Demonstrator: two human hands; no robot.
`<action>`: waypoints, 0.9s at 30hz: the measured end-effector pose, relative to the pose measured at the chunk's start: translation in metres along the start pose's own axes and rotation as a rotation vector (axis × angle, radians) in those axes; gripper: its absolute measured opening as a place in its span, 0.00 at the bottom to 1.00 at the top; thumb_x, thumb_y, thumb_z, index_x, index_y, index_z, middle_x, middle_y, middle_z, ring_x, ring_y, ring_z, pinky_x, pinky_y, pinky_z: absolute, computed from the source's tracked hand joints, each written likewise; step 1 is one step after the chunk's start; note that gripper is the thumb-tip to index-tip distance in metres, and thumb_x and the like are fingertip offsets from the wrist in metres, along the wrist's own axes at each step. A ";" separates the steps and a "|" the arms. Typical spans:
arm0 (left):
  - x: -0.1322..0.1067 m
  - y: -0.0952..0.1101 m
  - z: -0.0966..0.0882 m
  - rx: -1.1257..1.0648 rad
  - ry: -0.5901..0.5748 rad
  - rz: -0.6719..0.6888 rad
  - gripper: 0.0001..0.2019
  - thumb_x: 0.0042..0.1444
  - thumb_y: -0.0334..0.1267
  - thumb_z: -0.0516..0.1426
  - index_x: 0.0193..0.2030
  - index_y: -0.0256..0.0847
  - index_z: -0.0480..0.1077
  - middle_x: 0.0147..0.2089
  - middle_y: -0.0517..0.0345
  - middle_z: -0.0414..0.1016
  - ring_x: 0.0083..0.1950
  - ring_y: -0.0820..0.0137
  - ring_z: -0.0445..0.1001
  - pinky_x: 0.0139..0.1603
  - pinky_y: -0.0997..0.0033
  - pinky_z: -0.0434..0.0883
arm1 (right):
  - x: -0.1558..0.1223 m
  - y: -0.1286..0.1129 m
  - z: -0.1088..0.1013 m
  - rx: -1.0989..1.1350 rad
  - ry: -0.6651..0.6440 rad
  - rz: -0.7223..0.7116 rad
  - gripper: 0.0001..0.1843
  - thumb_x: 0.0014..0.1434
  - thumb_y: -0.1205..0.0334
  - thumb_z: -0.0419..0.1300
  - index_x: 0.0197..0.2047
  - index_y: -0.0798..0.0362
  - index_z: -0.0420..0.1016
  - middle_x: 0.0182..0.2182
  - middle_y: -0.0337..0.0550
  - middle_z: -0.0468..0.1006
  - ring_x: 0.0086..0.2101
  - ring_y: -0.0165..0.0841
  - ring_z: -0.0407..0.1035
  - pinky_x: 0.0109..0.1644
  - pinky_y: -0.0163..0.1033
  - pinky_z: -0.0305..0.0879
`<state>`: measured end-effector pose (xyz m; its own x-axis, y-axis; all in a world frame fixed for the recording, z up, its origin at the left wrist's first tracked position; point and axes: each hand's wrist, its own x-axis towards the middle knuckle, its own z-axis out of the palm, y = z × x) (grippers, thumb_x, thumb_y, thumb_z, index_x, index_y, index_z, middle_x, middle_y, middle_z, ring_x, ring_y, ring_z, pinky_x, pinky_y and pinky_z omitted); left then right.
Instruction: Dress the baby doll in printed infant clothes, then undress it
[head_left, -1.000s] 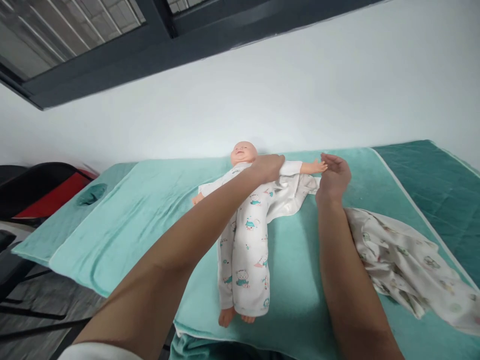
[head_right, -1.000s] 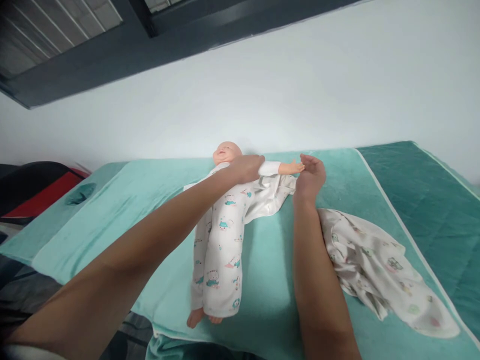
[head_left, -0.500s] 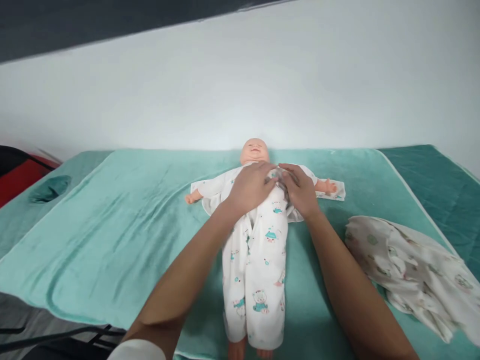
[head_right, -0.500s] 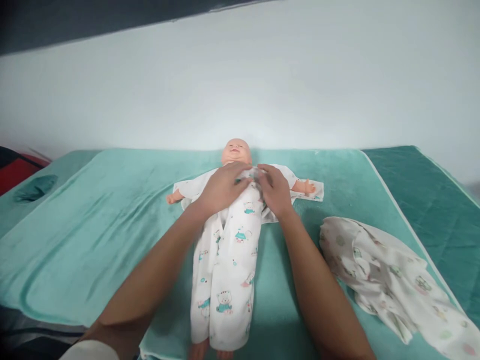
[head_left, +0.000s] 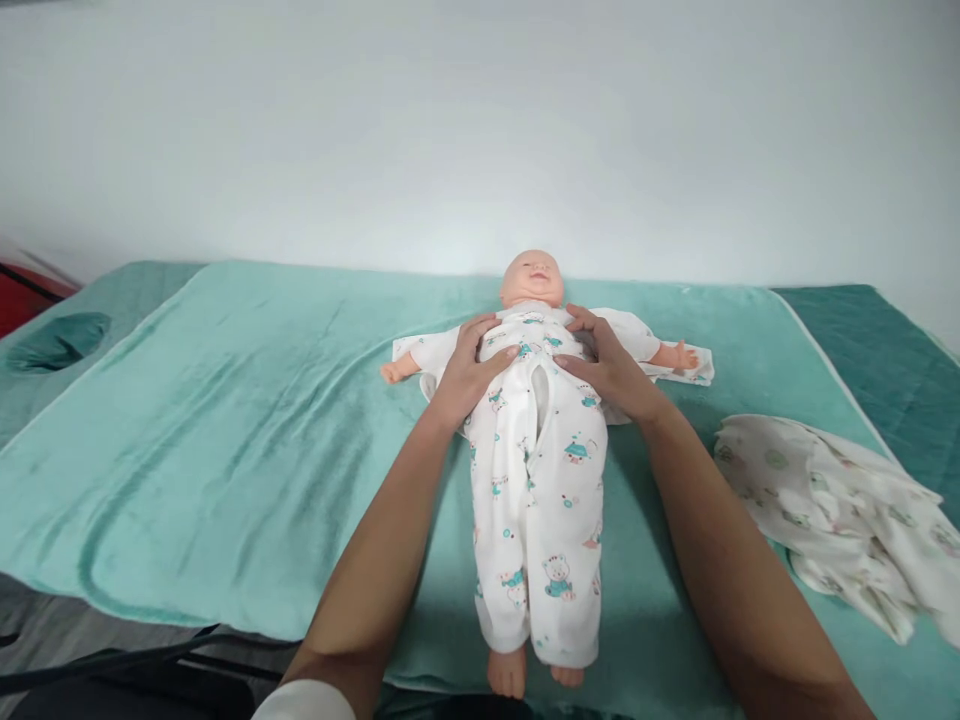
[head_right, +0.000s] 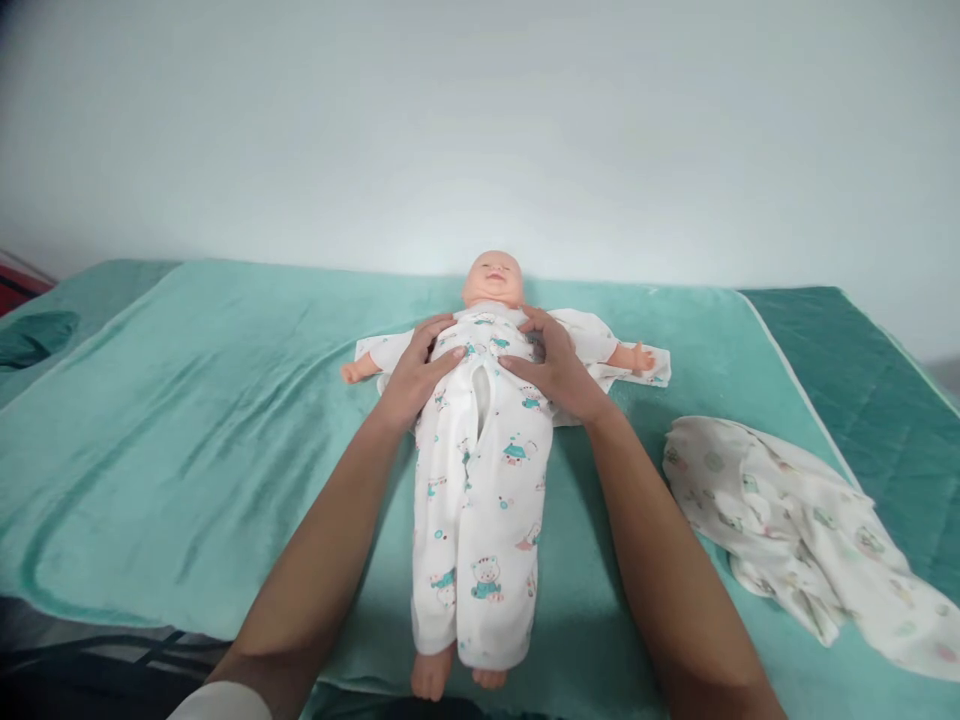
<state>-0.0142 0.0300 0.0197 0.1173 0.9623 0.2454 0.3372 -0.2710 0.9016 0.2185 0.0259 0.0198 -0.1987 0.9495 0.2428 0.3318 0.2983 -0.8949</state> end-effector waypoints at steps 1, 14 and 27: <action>-0.001 0.001 -0.001 -0.009 -0.016 -0.004 0.21 0.59 0.46 0.61 0.58 0.47 0.66 0.70 0.51 0.62 0.72 0.62 0.61 0.73 0.60 0.60 | 0.000 -0.001 0.001 -0.010 -0.005 0.015 0.35 0.54 0.44 0.69 0.60 0.45 0.63 0.66 0.48 0.62 0.61 0.44 0.61 0.63 0.52 0.62; -0.009 0.006 0.002 0.225 0.106 0.227 0.08 0.58 0.41 0.63 0.34 0.44 0.68 0.46 0.56 0.70 0.52 0.65 0.70 0.58 0.63 0.68 | -0.011 -0.015 0.002 -0.202 -0.011 -0.206 0.18 0.56 0.44 0.68 0.31 0.48 0.69 0.65 0.44 0.61 0.65 0.48 0.53 0.70 0.58 0.51; -0.010 -0.012 0.002 0.383 0.264 0.253 0.11 0.58 0.40 0.60 0.28 0.44 0.64 0.31 0.61 0.70 0.37 0.66 0.69 0.43 0.65 0.67 | -0.059 -0.006 -0.008 0.024 0.198 0.048 0.32 0.64 0.41 0.57 0.20 0.51 0.48 0.21 0.35 0.54 0.25 0.29 0.50 0.31 0.38 0.49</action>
<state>-0.0170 0.0237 0.0057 0.0168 0.8252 0.5646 0.6520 -0.4371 0.6195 0.2354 -0.0316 0.0142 0.0029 0.9637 0.2669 0.3135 0.2526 -0.9154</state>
